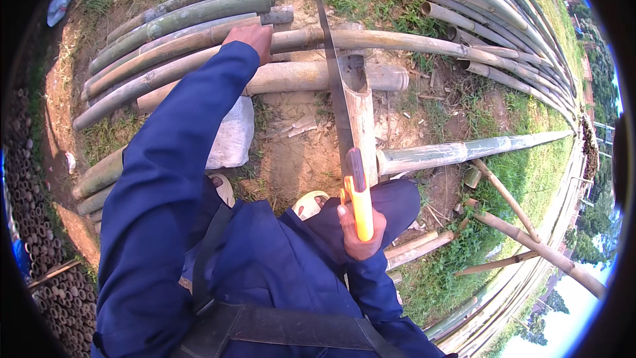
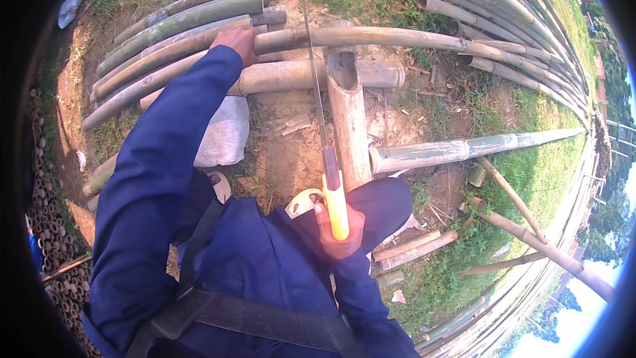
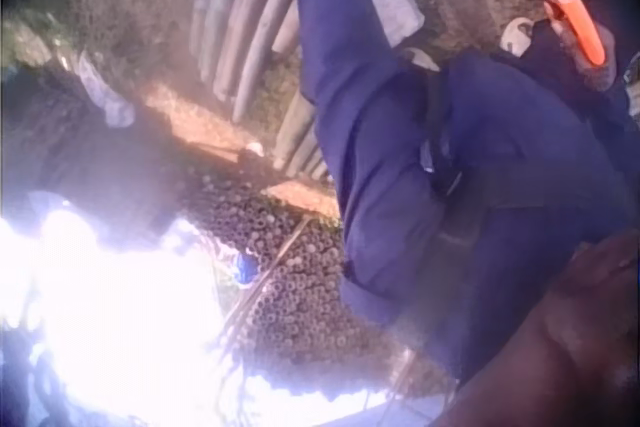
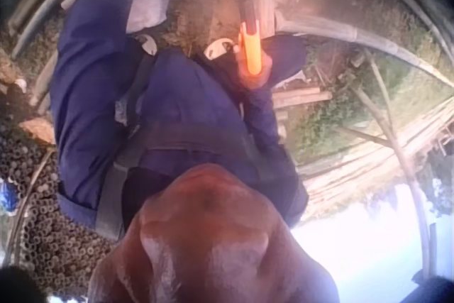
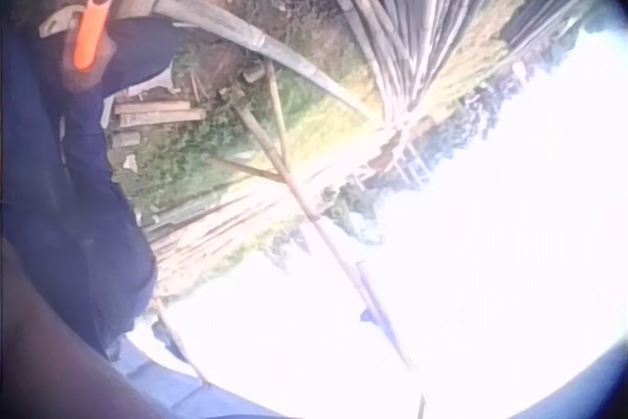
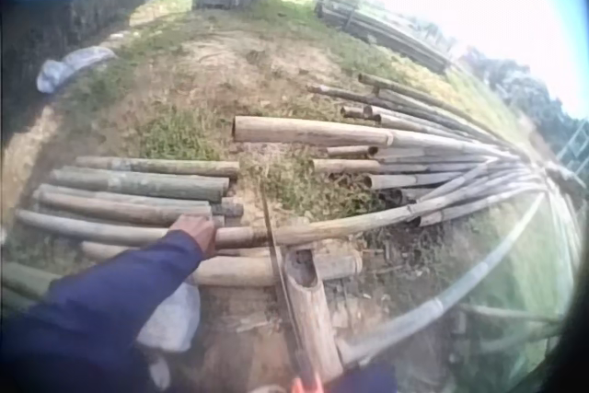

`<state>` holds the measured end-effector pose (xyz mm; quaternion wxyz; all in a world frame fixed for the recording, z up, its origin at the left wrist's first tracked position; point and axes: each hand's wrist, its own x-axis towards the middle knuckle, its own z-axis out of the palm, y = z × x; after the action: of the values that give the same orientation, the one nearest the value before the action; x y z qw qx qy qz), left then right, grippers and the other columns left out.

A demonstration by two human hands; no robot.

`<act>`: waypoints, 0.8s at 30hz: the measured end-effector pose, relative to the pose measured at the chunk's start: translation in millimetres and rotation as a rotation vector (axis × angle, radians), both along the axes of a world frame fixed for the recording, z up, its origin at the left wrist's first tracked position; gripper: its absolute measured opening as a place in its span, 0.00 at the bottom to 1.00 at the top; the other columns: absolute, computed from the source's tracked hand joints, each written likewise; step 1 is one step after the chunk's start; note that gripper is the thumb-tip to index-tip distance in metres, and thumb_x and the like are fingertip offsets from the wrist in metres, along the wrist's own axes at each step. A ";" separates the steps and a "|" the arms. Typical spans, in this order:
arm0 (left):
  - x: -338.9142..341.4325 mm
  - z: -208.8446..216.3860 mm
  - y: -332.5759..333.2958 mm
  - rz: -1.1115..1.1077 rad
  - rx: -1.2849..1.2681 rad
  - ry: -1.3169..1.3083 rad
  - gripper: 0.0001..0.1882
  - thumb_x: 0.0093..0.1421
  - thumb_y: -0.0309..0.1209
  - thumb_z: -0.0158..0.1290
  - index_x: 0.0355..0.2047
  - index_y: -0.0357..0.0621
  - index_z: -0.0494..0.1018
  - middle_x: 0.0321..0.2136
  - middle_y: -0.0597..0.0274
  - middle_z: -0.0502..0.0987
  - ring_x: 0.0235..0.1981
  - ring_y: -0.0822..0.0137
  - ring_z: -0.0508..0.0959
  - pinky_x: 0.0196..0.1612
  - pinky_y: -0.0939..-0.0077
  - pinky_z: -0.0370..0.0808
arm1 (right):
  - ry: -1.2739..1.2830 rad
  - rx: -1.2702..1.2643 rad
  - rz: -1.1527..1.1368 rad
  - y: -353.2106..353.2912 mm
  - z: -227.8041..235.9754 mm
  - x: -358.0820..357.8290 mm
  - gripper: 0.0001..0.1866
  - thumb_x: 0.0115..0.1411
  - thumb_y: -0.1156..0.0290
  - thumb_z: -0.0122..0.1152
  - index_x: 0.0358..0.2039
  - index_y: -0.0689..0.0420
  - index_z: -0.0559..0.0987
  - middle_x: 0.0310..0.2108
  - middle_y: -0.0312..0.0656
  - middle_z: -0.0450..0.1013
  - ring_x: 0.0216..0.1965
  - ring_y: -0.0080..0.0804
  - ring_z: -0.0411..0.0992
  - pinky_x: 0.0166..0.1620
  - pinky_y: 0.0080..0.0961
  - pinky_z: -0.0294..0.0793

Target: The person uses a hand saw to cut bamboo poles into shorter sections. The person positions each pole on a support, saws through it, and then moves the cut pieces aside.

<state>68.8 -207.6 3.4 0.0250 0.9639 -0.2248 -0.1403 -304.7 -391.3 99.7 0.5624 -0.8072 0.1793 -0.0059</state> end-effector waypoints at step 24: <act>1.9 14.4 -13.8 -0.021 -0.020 -0.006 0.17 0.54 0.33 0.60 0.43 0.40 0.79 0.38 0.44 0.83 0.43 0.45 0.84 0.48 0.52 0.80 | -0.231 -0.007 -0.029 -13.0 -37.5 165.6 0.12 0.63 0.71 0.69 0.28 0.65 0.78 0.18 0.37 0.69 0.21 0.21 0.63 0.26 0.26 0.66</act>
<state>70.8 -221.3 17.9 0.0323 0.9616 -0.2365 -0.1357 -139.1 -404.3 62.1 0.5764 -0.8004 0.1246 -0.1077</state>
